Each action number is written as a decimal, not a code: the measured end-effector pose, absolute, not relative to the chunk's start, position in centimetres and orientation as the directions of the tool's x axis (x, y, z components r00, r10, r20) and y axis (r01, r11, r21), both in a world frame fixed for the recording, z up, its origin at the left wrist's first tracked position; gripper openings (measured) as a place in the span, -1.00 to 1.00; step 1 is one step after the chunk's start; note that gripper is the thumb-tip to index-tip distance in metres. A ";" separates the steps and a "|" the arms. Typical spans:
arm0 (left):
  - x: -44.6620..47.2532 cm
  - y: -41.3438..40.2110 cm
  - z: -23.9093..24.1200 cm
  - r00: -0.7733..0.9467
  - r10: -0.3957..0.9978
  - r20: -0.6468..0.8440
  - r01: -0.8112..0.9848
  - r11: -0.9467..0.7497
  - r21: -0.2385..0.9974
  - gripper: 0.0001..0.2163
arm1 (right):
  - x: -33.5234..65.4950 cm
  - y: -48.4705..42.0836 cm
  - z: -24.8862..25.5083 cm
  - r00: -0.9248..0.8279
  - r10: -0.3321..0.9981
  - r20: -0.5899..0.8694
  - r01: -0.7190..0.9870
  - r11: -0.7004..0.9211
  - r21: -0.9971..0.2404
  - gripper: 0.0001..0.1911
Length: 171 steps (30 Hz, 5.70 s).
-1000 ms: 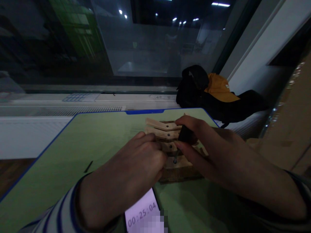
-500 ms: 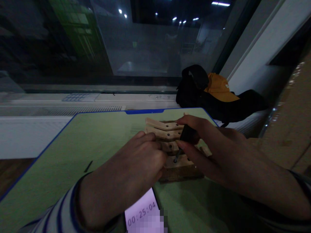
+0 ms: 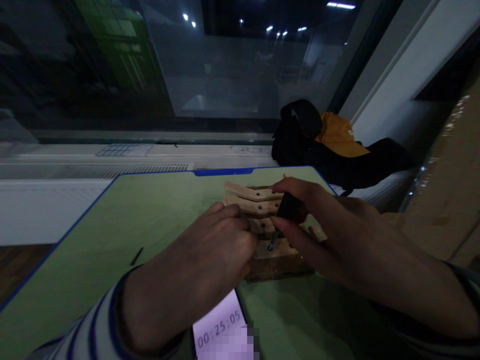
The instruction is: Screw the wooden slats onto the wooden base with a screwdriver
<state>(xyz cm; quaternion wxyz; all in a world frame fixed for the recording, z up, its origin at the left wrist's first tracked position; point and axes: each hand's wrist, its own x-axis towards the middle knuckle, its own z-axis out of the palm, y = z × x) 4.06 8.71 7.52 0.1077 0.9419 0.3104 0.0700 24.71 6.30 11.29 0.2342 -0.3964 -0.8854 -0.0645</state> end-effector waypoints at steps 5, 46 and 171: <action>4.1 8.7 7.6 0.791 0.609 0.055 0.582 -0.777 0.242 -0.88 | 24.7 6.3 11.3 -0.574 0.675 0.465 0.741 0.669 -0.057 -0.61; 7.0 8.5 8.9 0.541 0.800 0.258 0.592 -0.580 0.560 -0.83 | 25.0 6.5 11.3 -0.594 0.657 0.465 0.691 0.713 -0.124 -0.53; 7.0 8.0 9.1 0.526 0.826 0.202 0.573 -0.520 0.634 -0.82 | 24.6 6.6 11.5 -0.618 0.610 0.495 0.643 0.755 -0.128 -0.64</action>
